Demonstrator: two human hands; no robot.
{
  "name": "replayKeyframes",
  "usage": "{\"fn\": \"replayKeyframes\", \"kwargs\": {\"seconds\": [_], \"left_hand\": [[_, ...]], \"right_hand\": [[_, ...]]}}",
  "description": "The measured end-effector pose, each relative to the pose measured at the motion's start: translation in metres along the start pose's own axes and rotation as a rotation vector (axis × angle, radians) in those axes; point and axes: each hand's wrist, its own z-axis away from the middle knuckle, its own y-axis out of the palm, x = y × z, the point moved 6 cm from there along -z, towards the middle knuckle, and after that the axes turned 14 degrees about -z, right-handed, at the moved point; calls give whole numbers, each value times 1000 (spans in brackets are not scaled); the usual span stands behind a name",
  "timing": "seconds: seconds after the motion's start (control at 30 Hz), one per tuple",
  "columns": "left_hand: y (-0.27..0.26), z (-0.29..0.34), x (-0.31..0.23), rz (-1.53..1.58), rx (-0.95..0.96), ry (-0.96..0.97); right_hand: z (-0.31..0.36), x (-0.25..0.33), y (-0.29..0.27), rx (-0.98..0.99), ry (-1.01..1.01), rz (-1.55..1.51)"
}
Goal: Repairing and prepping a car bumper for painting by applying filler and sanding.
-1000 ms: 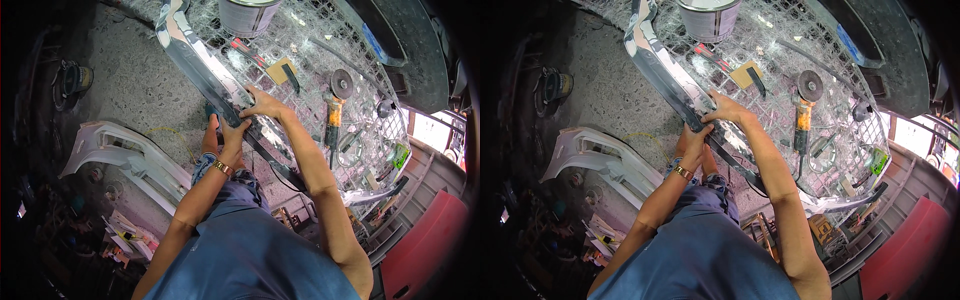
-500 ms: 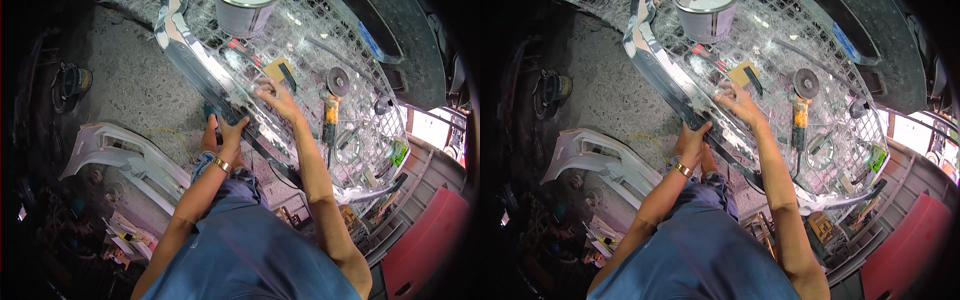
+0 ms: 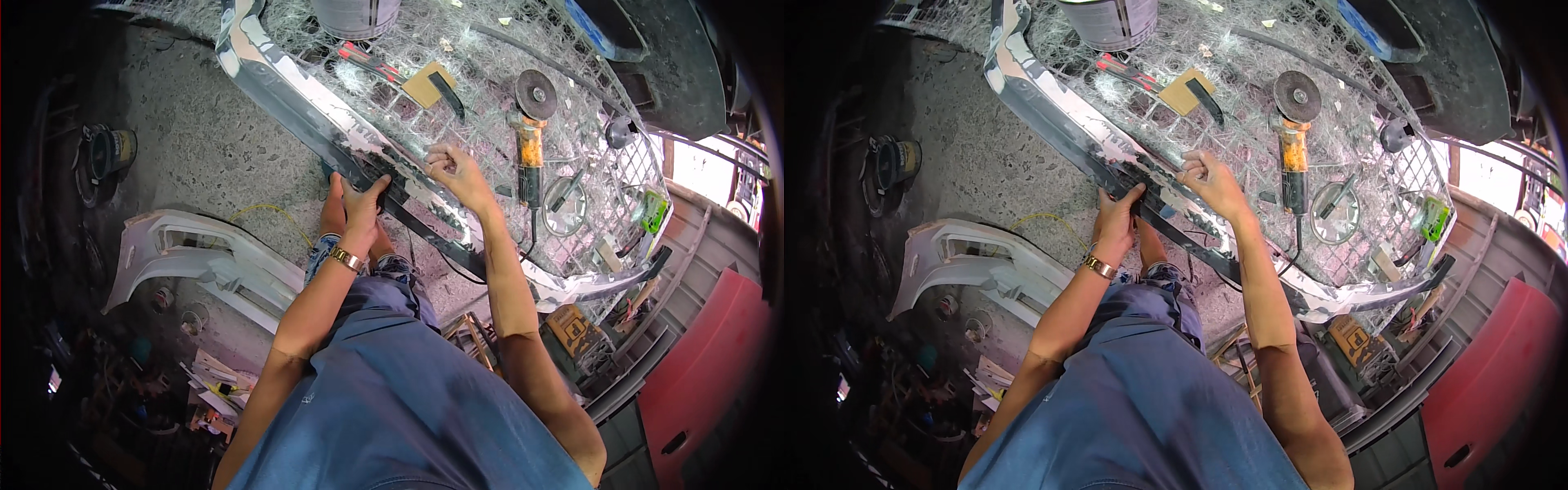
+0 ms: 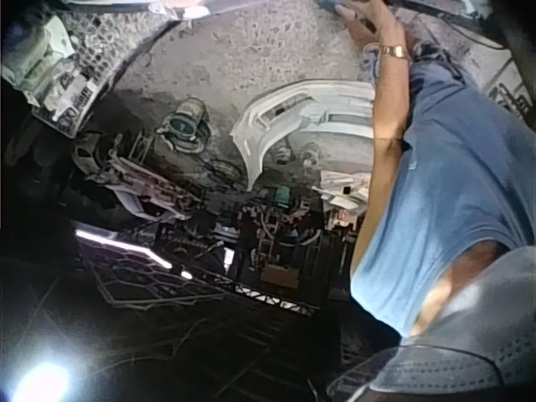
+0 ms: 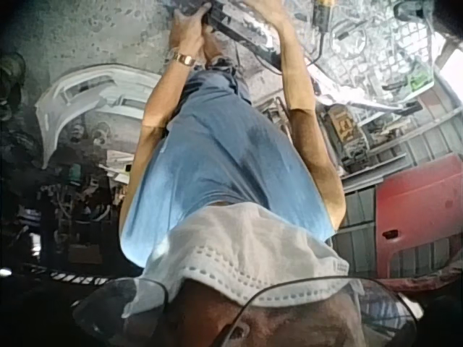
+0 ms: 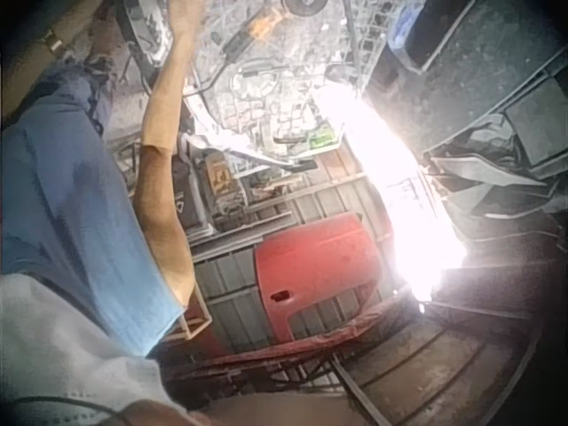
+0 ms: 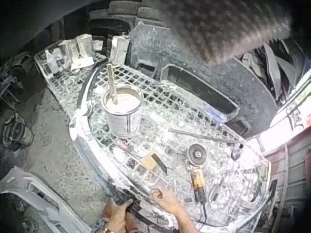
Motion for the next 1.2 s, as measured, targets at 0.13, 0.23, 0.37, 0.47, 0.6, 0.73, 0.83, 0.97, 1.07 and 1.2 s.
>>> {"fn": "replayKeyframes", "kwargs": {"seconds": [0.13, 0.23, 0.37, 0.47, 0.6, 0.73, 0.83, 0.97, 1.07, 1.2], "left_hand": [[-1, -2, 6, -61, -42, 55], [0, -3, 11, -17, -35, 63], [0, -6, 11, -3, 28, 102], [2, -4, 9, -16, 40, 112], [3, -1, 5, -52, 56, 141], [3, 0, 7, -50, 26, 126], [-1, -5, 12, 0, 19, 156], [-1, -11, 16, -19, 53, 198], [-2, -11, 16, -23, 68, 188], [0, -5, 13, 5, 66, 138]], "right_hand": [[5, -4, 7, -22, 31, 0], [6, -4, 13, -17, 68, 14], [-1, -5, 26, 90, 176, 131], [-7, -7, 34, 176, 129, 221], [-12, -9, 43, 255, 109, 290], [-12, -9, 44, 258, 117, 295], [-13, -3, 46, 269, 124, 286], [-14, -2, 48, 262, 161, 282], [-17, -4, 49, 251, 142, 281], [-26, -12, 48, 333, 245, 179]]}}
